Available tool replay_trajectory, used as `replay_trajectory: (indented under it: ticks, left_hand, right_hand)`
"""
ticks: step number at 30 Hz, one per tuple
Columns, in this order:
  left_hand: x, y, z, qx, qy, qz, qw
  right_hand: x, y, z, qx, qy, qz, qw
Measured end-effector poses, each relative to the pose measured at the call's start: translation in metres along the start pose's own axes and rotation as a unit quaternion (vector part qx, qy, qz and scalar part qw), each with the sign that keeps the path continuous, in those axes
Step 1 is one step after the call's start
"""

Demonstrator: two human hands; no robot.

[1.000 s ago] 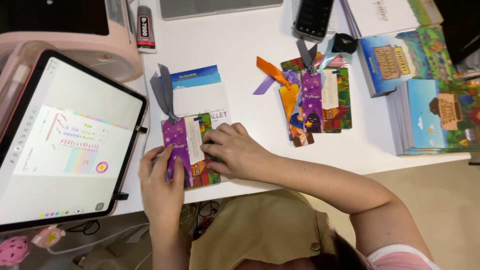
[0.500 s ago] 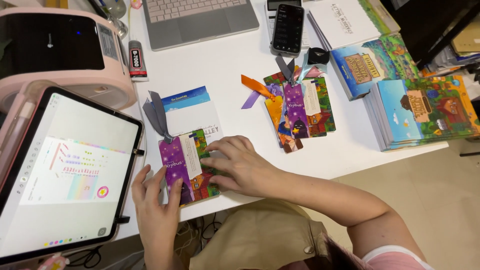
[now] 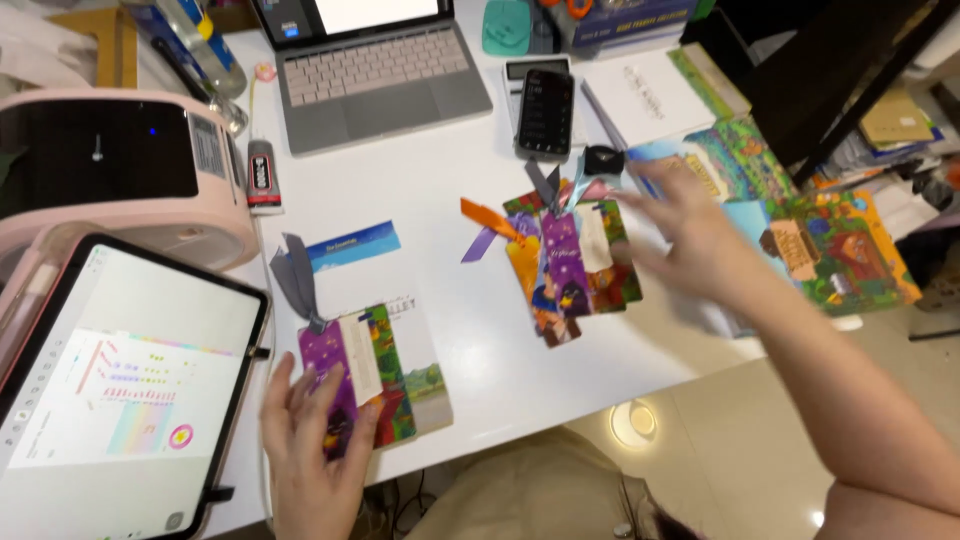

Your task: Sorting and organizing various stationery items including bookmarks, cards, and stickers on a desk.

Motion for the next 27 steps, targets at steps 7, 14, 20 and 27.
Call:
replay_trajectory:
  ticks: [7,14,20,27]
  left_hand:
    - [-0.084,0.003,-0.084,0.029,0.052,-0.058,0.997]
    - [-0.166,-0.003,-0.191,-0.020,0.061,-0.126,0.990]
    - [-0.170,0.006,-0.219,-0.083,-0.076,-0.133,0.985]
    - [-0.139,0.003,-0.200,-0.126,-0.045,0.053,0.990]
  right_hand:
    - [-0.228,-0.055,0.100,-0.072,0.105,-0.011,0.992]
    - [-0.363,-0.151,0.094,-0.057,0.227,0.007,0.972]
    - [-0.433,-0.182,0.062,-0.099,0.231,0.140,0.958]
    - [-0.341,-0.122,0.111,-0.231,0.435,0.228,0.840]
Point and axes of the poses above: each hand's wrist, its own y-axis away from the middle knuckle, its own z-axis out of the back of the hand, x = y × z, the point moved 10 cm from there along -y, towards the middle knuckle, and after that the axes turned 11 degrees about -y, right-handed, at the moved point
